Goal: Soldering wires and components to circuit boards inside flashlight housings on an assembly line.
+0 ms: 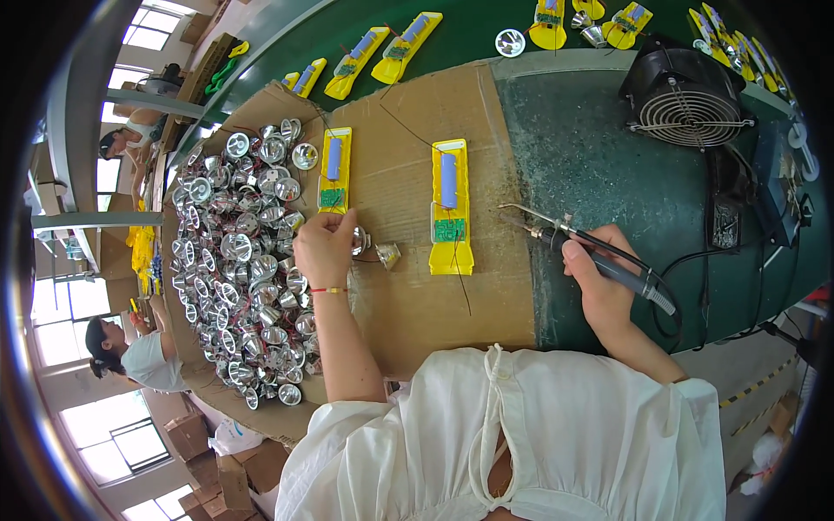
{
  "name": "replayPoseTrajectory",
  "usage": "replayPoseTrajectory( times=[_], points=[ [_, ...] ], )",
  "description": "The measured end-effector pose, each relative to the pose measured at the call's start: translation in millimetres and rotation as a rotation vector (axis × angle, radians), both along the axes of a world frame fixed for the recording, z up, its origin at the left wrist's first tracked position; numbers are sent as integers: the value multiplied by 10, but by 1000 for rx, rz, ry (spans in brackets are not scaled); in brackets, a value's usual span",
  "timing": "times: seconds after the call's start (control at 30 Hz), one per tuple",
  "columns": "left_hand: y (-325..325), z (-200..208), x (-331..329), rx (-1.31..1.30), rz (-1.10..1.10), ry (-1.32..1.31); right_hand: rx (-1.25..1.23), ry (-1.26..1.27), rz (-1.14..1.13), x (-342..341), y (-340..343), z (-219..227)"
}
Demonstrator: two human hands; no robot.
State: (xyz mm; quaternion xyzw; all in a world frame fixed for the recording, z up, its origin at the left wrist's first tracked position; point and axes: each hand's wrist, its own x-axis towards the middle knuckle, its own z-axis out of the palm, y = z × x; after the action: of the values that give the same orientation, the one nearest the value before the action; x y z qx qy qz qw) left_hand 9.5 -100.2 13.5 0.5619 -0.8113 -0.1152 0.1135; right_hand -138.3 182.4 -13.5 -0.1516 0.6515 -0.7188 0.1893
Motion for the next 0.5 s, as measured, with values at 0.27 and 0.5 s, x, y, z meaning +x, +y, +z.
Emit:
replayPoseTrajectory(
  times=[0.27, 0.5],
  points=[
    [218, 90, 189, 228, -182, 696, -1, -2, 13, 5, -4, 38],
    [1074, 274, 116, 815, -322, 492, 15, 70, 121, 74, -26, 134]
  ],
)
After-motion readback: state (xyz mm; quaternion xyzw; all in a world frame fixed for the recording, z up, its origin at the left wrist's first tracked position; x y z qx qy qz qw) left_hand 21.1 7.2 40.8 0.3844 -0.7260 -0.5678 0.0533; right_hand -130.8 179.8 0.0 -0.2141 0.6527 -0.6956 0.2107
